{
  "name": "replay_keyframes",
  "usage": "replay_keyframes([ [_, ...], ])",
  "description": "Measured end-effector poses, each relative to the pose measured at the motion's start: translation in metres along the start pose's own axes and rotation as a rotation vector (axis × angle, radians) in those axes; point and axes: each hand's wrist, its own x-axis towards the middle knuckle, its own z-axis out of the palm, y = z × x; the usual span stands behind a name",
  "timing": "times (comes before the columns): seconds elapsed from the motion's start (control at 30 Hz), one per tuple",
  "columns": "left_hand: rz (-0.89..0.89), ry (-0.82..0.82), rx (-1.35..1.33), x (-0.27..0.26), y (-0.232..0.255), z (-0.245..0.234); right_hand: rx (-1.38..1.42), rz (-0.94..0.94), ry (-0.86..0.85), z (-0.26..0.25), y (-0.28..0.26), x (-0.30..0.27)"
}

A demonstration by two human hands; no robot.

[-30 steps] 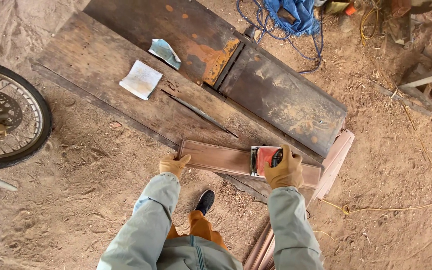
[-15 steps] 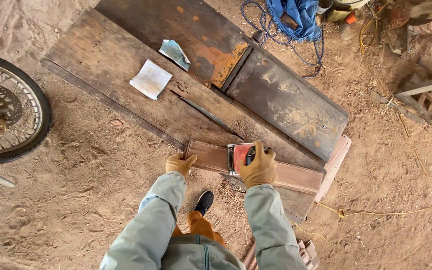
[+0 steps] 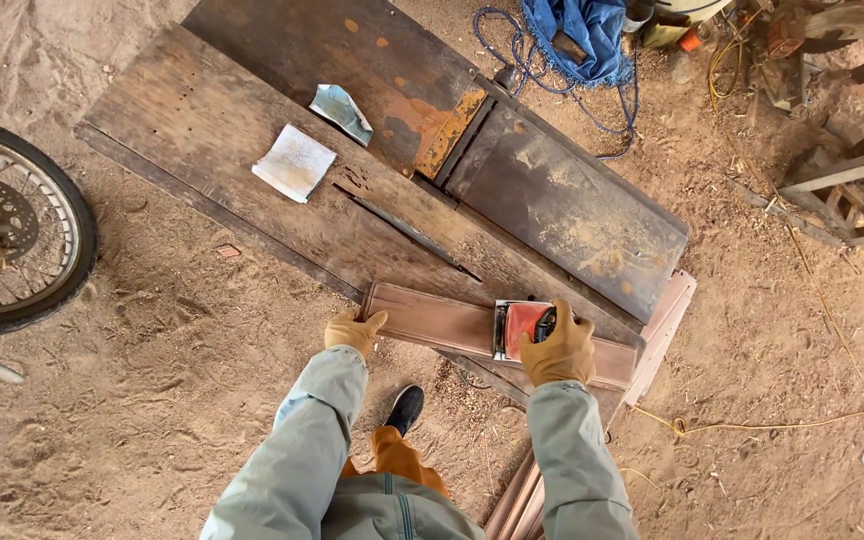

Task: Sanding a wooden plank using an electric orbital sander followed by manual sanding with a piece of sandpaper.

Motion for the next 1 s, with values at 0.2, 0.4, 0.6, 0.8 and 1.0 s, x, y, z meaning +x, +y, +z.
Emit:
replay_keyframes([
  [0.2,0.055,0.049,0.075,0.008,-0.008,0.003,-0.03,-0.006,-0.045,0.004,-0.034,-0.006],
  [0.4,-0.042,-0.041,0.131,-0.002,0.009,-0.004,-0.016,-0.003,-0.147,0.008,-0.072,-0.019],
  [0.6,-0.024,-0.062,-0.018,0.01,-0.009,0.003,-0.025,-0.032,-0.107,0.004,-0.056,-0.018],
  [0.8,-0.032,-0.017,0.155,-0.011,0.014,-0.011,-0.024,0.032,-0.058,-0.001,-0.022,-0.007],
  [1.0,0.088,0.024,0.067,0.011,-0.013,0.002,-0.084,0.0,0.043,0.002,-0.018,0.001],
])
